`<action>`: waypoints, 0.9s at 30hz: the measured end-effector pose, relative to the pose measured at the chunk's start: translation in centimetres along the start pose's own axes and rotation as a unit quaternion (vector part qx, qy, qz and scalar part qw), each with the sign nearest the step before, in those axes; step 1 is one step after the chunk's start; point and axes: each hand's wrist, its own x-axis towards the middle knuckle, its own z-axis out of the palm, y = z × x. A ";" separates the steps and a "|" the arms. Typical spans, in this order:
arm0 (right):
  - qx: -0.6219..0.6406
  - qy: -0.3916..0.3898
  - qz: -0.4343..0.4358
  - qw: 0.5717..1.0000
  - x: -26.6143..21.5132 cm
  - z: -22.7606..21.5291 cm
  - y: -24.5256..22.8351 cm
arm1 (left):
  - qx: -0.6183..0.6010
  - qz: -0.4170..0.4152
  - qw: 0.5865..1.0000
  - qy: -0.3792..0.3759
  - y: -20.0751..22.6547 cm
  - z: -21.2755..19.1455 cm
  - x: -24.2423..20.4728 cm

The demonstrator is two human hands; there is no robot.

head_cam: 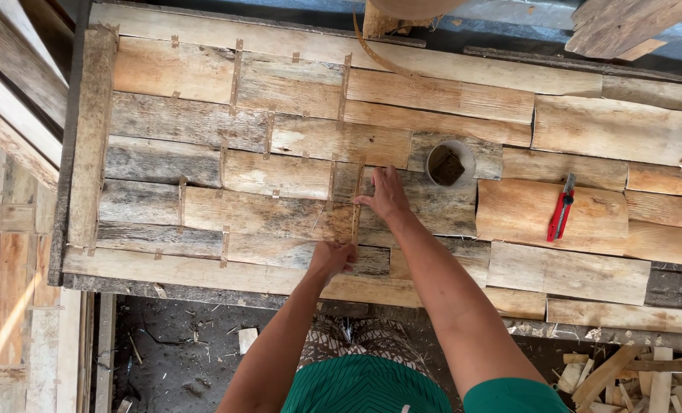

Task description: Arranging and applying adhesive strips to wood bark pieces to create a decorative surface.

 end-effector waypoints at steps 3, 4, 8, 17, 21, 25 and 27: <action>-0.007 0.000 -0.002 1.000 0.0 -0.1 -0.2 | 0.033 -0.012 0.999 -0.023 -0.6 0.0 -0.6; -0.007 0.002 -0.002 1.000 0.0 -0.1 -0.4 | 0.034 -0.011 0.999 -0.023 -0.2 0.0 -1.2; -0.007 -0.004 0.012 1.000 0.1 -0.4 -0.5 | 0.363 0.132 0.911 0.141 1.9 0.2 -1.8; -0.016 -0.003 0.007 1.000 -0.1 0.3 -0.3 | 0.631 0.322 0.698 0.105 2.6 -0.8 3.5; -0.035 0.018 -0.003 0.999 -0.3 0.4 -0.4 | 0.642 0.325 0.685 0.110 1.8 -0.7 4.7; -0.059 0.016 0.017 0.998 -0.4 1.1 -0.5 | 0.663 0.313 0.672 0.106 1.9 -0.8 4.6; -0.052 -0.001 0.046 0.998 -0.7 1.8 0.1 | 0.652 0.324 0.677 0.104 1.7 -0.9 4.7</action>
